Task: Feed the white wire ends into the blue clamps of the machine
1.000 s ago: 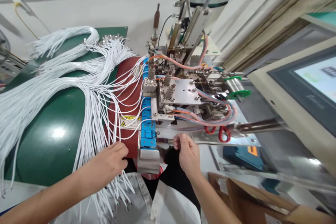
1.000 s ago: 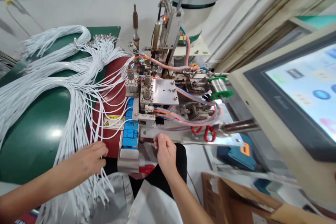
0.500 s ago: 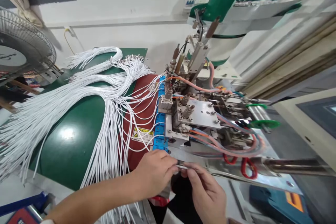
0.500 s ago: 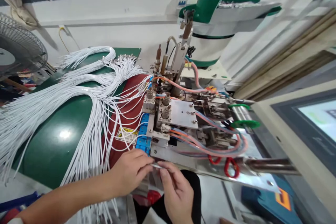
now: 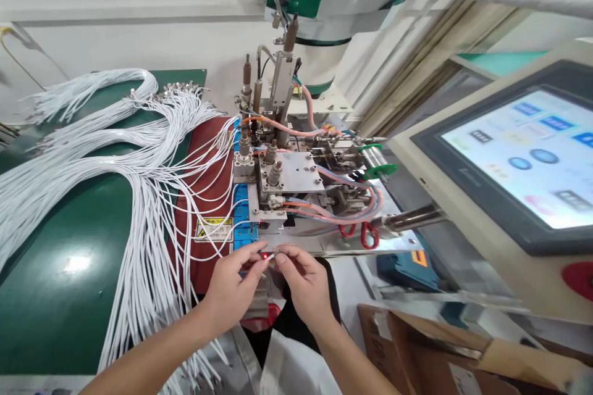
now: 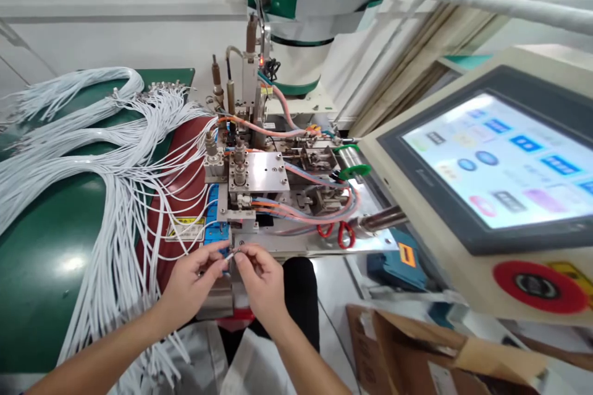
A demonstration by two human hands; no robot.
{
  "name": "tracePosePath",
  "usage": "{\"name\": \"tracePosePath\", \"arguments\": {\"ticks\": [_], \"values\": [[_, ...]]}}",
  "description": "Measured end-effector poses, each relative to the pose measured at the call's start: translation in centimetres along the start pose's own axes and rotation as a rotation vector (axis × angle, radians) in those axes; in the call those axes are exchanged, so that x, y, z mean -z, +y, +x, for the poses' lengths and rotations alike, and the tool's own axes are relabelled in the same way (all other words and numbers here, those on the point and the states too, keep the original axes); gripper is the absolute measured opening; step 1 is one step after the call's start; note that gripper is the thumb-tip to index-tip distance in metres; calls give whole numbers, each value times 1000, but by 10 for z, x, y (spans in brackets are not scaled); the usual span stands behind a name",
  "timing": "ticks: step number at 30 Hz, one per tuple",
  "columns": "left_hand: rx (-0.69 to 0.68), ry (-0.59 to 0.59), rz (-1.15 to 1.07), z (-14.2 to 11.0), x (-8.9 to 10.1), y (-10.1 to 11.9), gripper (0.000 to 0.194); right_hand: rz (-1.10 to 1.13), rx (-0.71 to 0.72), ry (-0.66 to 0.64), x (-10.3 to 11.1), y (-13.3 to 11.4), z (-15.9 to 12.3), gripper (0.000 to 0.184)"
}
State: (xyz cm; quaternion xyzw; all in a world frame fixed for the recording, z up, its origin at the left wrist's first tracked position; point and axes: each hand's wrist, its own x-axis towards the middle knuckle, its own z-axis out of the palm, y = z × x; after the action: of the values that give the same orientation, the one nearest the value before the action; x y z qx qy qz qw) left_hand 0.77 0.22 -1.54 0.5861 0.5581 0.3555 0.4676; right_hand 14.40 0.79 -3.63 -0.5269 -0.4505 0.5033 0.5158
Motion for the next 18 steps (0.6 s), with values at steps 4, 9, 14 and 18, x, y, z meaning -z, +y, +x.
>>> {"name": "tracePosePath", "arguments": {"ticks": [4, 9, 14, 18], "values": [[-31, -4, 26, 0, 1, 0, 31, -66, 103, -59, -3, 4, 0, 11], [-20, 17, 61, 0, 1, -3, 21, -30, 79, -22, 3, 3, 4, 8], [-158, -27, 296, 0, 4, 0, 14, -383, 231, -337, 20, -15, 18, 12], [-220, -95, 488, -1, 6, 4, 17, -780, 476, -510, 26, -27, 21, 11]]}}
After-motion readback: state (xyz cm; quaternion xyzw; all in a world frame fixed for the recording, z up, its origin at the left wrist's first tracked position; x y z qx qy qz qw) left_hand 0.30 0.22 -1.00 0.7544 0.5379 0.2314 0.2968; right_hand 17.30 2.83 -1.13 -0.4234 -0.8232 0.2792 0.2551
